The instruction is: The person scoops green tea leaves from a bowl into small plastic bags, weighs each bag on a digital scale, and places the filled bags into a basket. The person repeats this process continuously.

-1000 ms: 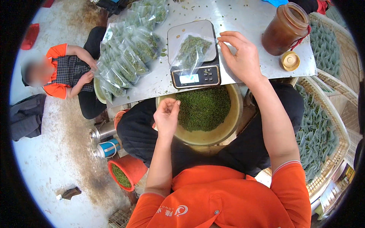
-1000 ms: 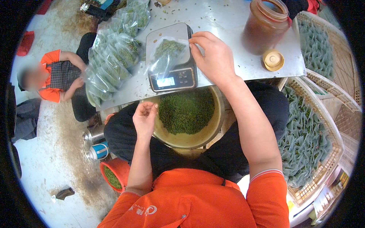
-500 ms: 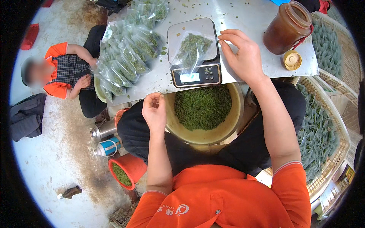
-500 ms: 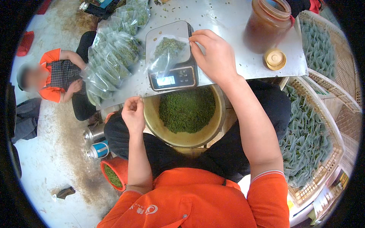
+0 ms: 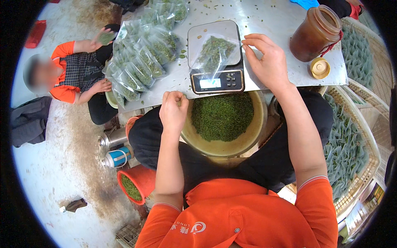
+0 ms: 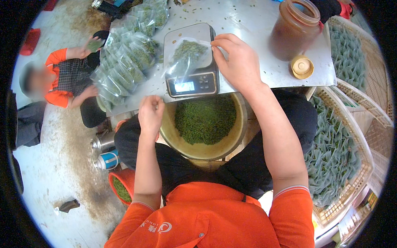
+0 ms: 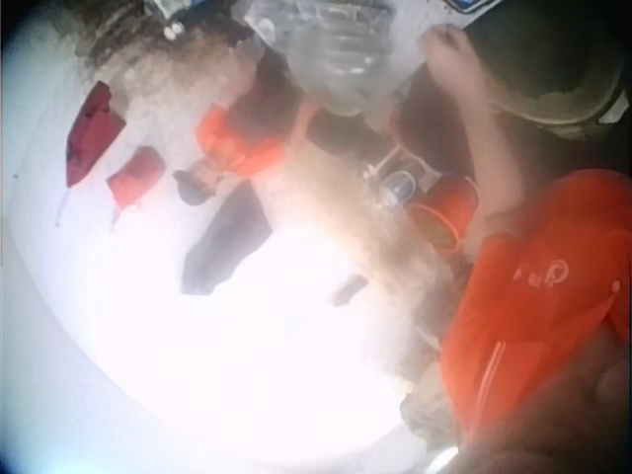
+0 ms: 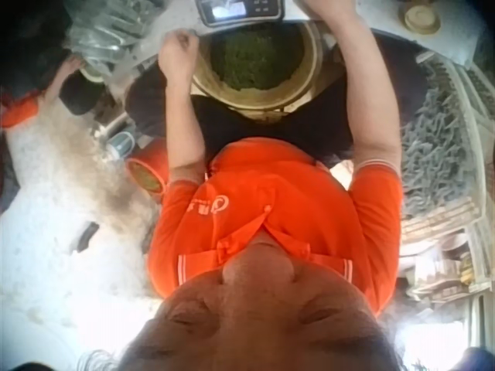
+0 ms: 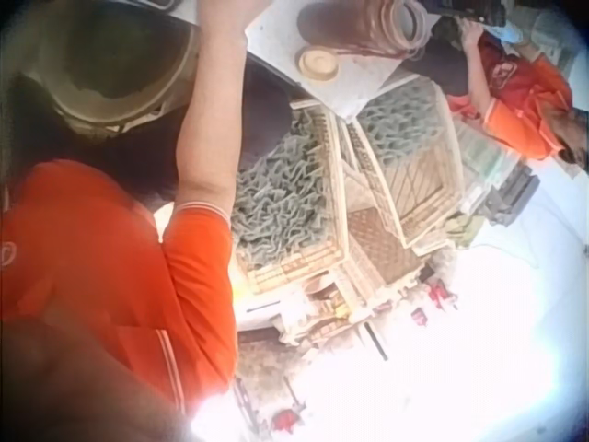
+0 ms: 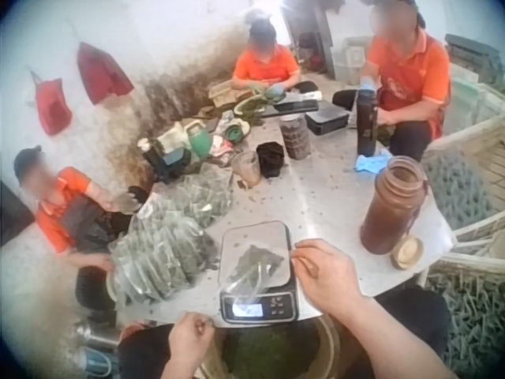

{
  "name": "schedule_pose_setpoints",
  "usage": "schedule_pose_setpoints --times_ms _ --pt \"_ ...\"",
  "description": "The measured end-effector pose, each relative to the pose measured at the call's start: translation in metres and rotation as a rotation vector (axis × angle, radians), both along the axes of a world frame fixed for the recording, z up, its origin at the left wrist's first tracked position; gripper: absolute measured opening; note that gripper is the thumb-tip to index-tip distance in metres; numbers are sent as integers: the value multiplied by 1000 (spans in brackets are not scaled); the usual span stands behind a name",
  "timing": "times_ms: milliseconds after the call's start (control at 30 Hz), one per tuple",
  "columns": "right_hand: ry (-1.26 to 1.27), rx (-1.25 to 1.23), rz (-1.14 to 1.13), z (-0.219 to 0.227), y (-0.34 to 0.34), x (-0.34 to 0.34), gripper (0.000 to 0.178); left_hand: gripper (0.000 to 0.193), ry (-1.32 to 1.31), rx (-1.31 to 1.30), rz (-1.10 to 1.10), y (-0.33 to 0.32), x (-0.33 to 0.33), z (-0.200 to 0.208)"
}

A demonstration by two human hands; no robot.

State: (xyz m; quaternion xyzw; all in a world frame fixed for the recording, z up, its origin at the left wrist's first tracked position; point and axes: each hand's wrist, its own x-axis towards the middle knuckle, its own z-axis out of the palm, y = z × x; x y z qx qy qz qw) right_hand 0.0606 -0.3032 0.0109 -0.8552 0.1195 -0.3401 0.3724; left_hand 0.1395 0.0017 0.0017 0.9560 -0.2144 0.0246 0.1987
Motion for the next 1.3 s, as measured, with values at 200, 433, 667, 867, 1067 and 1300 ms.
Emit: schedule_pose_setpoints --times_ms 200,433,667,867,1067,1300 --pt "59 44 2 8 0 -4 14 11 69 -106 -28 3 1 4" --pt "10 2 15 4 2 -1 13 6 93 -532 -15 -47 -18 24" --pt "-128 -95 54 6 20 -7 18 9 -39 -543 -8 -65 -26 35" --pt "-2 -310 111 3 70 -3 28 43 244 -519 -223 -63 -31 13" --pt "-160 40 239 15 80 -20 19 49 -60 -37 -372 -77 -23 75" --pt "-113 -170 160 44 71 -6 60 36 -269 239 -533 -78 -33 117"
